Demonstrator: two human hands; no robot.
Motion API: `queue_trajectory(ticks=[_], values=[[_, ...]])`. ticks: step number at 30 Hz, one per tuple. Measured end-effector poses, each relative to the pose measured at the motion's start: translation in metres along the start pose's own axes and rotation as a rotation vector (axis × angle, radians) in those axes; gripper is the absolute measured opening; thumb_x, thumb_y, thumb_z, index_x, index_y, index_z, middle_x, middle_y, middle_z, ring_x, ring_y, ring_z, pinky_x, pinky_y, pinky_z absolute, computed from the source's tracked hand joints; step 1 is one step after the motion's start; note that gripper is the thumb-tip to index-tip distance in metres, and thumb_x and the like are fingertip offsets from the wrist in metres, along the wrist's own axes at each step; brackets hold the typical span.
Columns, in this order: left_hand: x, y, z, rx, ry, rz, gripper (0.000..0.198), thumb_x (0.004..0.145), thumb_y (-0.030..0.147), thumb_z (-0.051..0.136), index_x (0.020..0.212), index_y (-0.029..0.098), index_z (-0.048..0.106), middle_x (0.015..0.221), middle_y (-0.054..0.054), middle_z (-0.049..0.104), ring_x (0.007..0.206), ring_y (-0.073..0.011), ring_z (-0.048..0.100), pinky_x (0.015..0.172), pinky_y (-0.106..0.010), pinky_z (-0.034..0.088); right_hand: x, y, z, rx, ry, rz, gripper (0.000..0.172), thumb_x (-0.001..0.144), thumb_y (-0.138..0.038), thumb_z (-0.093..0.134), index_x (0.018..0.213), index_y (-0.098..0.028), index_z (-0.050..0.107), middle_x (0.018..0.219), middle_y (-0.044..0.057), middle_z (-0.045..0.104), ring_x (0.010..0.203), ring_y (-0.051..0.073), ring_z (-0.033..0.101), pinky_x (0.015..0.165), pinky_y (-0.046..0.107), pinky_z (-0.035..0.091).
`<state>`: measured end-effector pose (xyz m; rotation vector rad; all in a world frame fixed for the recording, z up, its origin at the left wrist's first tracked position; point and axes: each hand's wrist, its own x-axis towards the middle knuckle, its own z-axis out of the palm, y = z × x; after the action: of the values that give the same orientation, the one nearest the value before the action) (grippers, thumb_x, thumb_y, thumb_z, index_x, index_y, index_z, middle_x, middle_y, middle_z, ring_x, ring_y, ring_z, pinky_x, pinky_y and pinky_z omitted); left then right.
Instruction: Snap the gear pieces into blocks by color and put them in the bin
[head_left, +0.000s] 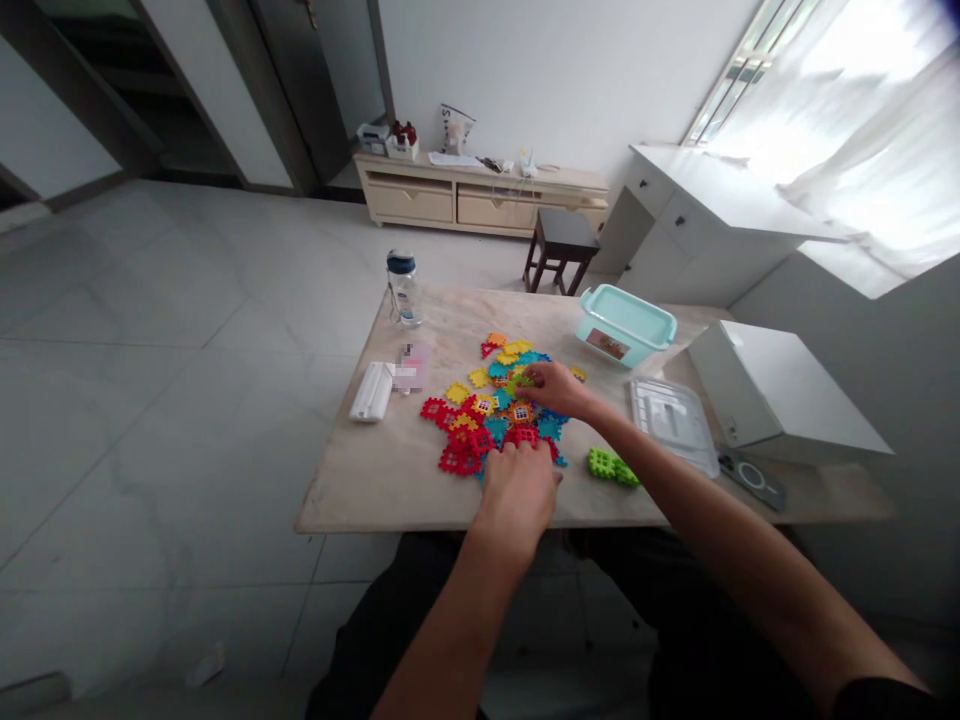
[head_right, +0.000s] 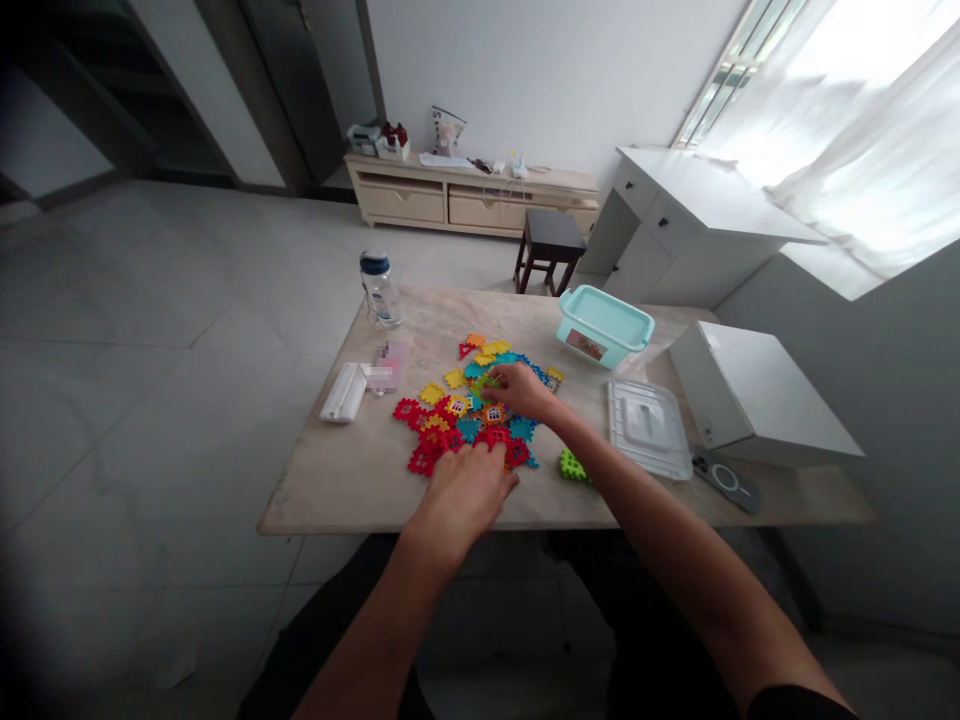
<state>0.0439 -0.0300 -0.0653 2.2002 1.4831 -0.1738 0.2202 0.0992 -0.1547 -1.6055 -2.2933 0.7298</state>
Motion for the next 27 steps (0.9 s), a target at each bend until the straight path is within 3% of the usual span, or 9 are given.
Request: queue_trajectory(ticks=[5, 9, 13, 16, 21, 27], values=[[0.012, -0.016, -0.001, 0.093, 0.149, -0.120, 0.039, 0.114, 0.036, 0.054, 0.138, 0.010, 0.070, 0.133, -0.025, 0.077, 0.128, -0.0379, 0.075, 0.104, -0.046, 0.060, -0.075, 0.001, -0.024, 0.089, 0.052, -0.001, 0.016, 0.108, -0.031, 0.070, 0.107, -0.017, 0.078, 0.092, 0.005, 0.078, 0.082, 0.017, 0.070, 0.076, 0.029, 0.058], [0.021, -0.021, -0.001, 0.013, 0.220, -0.039, 0.042, 0.117, 0.044, 0.047, 0.137, 0.016, 0.072, 0.131, -0.017, 0.081, 0.122, -0.0322, 0.078, 0.099, -0.039, 0.060, -0.116, -0.010, -0.018, 0.208, 0.091, -0.060, 0.013, 0.107, -0.022, 0.065, 0.109, -0.020, 0.078, 0.097, 0.005, 0.081, 0.087, 0.018, 0.072, 0.082, 0.030, 0.052], [0.028, -0.011, -0.001, -0.115, 0.263, 0.073, 0.027, 0.114, 0.031, 0.055, 0.123, 0.021, 0.078, 0.125, -0.010, 0.084, 0.117, -0.0252, 0.079, 0.097, -0.033, 0.058, -0.128, -0.003, -0.006, 0.283, 0.213, -0.079, 0.013, 0.108, -0.027, 0.066, 0.116, -0.021, 0.074, 0.104, 0.007, 0.082, 0.092, 0.021, 0.074, 0.084, 0.032, 0.053], [0.033, 0.002, -0.003, -0.103, 0.254, 0.102, 0.020, 0.112, 0.030, 0.062, 0.117, 0.022, 0.080, 0.122, -0.007, 0.085, 0.114, -0.0225, 0.080, 0.099, -0.031, 0.057, -0.129, 0.012, 0.000, 0.411, 0.206, -0.067, 0.018, 0.108, -0.038, 0.066, 0.112, -0.022, 0.073, 0.099, 0.006, 0.082, 0.086, 0.021, 0.075, 0.080, 0.032, 0.055], [0.044, 0.021, -0.007, 0.026, 0.203, 0.120, 0.021, 0.112, 0.036, 0.064, 0.118, 0.024, 0.081, 0.121, -0.008, 0.085, 0.116, -0.0238, 0.080, 0.098, -0.031, 0.058, -0.141, 0.030, 0.001, 0.517, 0.164, -0.027, 0.027, 0.107, -0.051, 0.066, 0.107, -0.024, 0.070, 0.088, 0.004, 0.081, 0.078, 0.023, 0.075, 0.072, 0.035, 0.057], [0.040, 0.041, 0.005, 0.090, 0.198, 0.171, 0.016, 0.110, 0.026, 0.063, 0.116, 0.022, 0.078, 0.119, -0.010, 0.083, 0.115, -0.0263, 0.080, 0.095, -0.033, 0.058, -0.158, 0.030, -0.008, 0.539, 0.216, -0.034, 0.025, 0.105, -0.051, 0.067, 0.105, -0.026, 0.073, 0.091, 0.005, 0.083, 0.087, 0.029, 0.080, 0.077, 0.042, 0.064]])
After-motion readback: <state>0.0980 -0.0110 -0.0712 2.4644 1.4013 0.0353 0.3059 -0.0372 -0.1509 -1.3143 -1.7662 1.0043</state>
